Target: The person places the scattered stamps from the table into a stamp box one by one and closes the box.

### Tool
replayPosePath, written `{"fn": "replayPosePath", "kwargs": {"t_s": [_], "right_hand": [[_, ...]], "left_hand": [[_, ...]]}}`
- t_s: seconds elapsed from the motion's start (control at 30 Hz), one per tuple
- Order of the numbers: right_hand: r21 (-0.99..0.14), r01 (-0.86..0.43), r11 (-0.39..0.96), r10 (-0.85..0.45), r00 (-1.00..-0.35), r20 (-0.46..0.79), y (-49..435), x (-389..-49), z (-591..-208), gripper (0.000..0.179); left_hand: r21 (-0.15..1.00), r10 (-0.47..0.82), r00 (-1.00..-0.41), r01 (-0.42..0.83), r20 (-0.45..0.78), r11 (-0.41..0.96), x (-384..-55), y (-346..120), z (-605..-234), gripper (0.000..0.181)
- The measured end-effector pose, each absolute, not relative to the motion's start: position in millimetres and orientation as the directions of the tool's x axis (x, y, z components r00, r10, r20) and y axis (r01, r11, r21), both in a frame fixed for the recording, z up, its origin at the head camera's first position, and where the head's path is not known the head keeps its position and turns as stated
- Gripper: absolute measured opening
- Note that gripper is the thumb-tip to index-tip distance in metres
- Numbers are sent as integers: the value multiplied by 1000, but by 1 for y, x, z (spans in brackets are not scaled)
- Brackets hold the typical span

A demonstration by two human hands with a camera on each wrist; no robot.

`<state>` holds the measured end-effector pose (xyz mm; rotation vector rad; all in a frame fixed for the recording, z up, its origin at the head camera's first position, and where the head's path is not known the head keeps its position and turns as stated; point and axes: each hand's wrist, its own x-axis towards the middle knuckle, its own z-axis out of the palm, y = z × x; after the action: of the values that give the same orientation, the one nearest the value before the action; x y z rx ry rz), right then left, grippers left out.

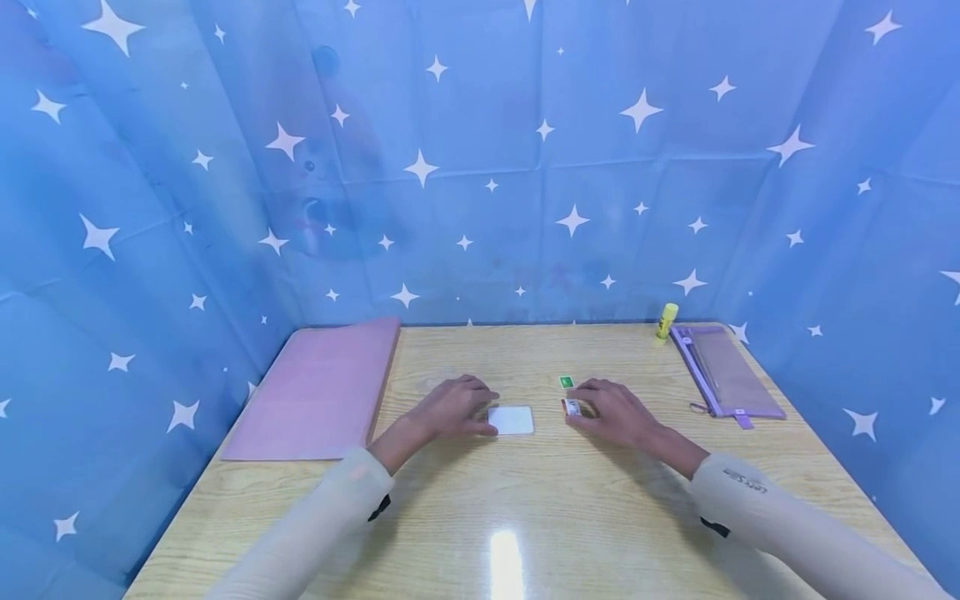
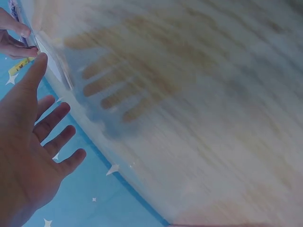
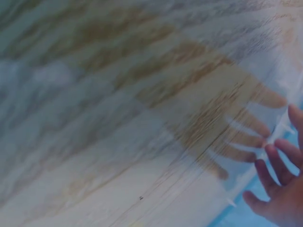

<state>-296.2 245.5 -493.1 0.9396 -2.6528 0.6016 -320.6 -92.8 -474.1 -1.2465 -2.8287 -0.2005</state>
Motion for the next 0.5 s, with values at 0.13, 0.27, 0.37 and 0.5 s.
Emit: {"fn": "replayPosePath", "kwargs": {"t_s": [0.13, 0.27, 0.37, 0.5], "right_hand": [[-341, -625, 702, -520, -777, 354, 245, -296, -493, 31], [-361, -599, 714, -503, -799, 330, 245, -296, -495, 32], [-374, -589, 716, -494, -806, 325, 244, -297, -497, 32], [-413, -566, 714, -474, -824, 310, 243, -297, -497, 31]], "left_hand": [[252, 693, -719, 682, 60, 686, -318, -92, -477, 66], [368, 669, -742, 635, 46, 679, -316, -93, -480, 63], [390, 663, -747, 627, 56, 674, -316, -93, -483, 62], [395, 658, -751, 623, 60, 675, -318, -93, -486, 62]]}}
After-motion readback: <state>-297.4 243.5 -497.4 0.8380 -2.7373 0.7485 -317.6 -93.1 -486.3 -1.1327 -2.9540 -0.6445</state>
